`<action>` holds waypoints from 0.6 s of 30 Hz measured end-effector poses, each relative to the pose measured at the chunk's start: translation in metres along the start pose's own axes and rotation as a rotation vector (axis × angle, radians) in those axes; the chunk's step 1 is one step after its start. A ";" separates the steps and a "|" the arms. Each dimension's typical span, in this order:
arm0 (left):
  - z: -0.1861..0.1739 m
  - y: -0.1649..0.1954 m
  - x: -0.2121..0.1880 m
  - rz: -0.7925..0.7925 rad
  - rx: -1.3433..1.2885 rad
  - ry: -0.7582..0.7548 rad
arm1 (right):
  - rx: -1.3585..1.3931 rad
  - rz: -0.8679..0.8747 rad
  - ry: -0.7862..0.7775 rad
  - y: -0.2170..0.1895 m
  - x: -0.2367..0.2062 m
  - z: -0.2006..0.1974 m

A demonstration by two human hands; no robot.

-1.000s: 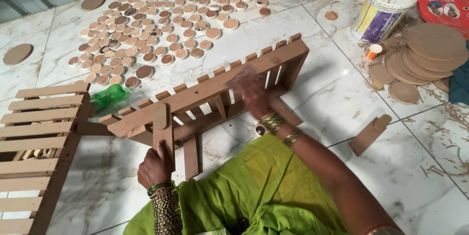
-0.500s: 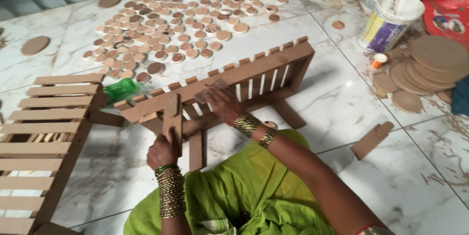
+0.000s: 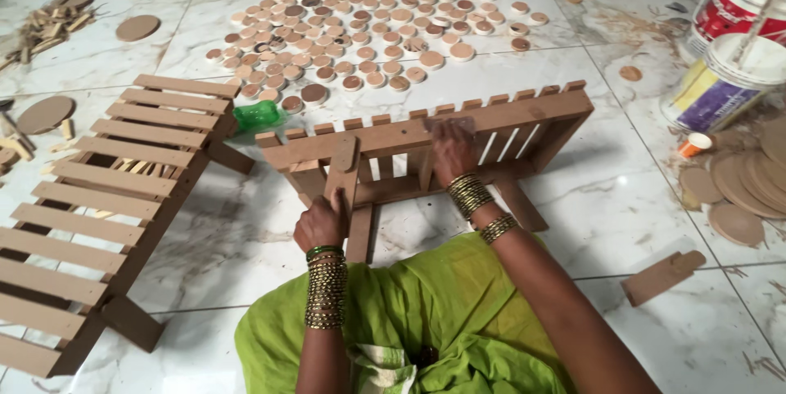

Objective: The person assembles a small wooden stool by hand, attaching legs and slats to the frame. They repeatedly lift, rotate, and align the stool to fit components and check the assembly.

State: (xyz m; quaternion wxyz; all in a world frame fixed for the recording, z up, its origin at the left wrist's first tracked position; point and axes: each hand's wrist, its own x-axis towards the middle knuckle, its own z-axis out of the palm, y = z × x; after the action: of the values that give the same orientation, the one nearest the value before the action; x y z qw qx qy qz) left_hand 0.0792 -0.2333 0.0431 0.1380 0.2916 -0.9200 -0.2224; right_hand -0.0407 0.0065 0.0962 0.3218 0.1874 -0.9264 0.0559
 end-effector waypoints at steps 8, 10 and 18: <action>0.001 -0.001 0.000 0.026 -0.036 0.014 | 0.192 -0.045 0.053 -0.096 0.021 0.006; 0.003 -0.001 0.000 0.035 -0.048 0.055 | 0.198 -0.151 0.126 -0.107 0.017 0.008; -0.001 0.001 -0.005 -0.001 -0.181 0.154 | 0.438 -0.187 0.233 -0.106 -0.001 0.011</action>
State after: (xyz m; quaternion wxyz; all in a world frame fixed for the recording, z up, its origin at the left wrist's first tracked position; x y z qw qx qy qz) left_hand 0.0835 -0.2299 0.0436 0.2338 0.2944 -0.8828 -0.2815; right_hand -0.0052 -0.0937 0.0849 0.3817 0.3298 -0.8276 0.2462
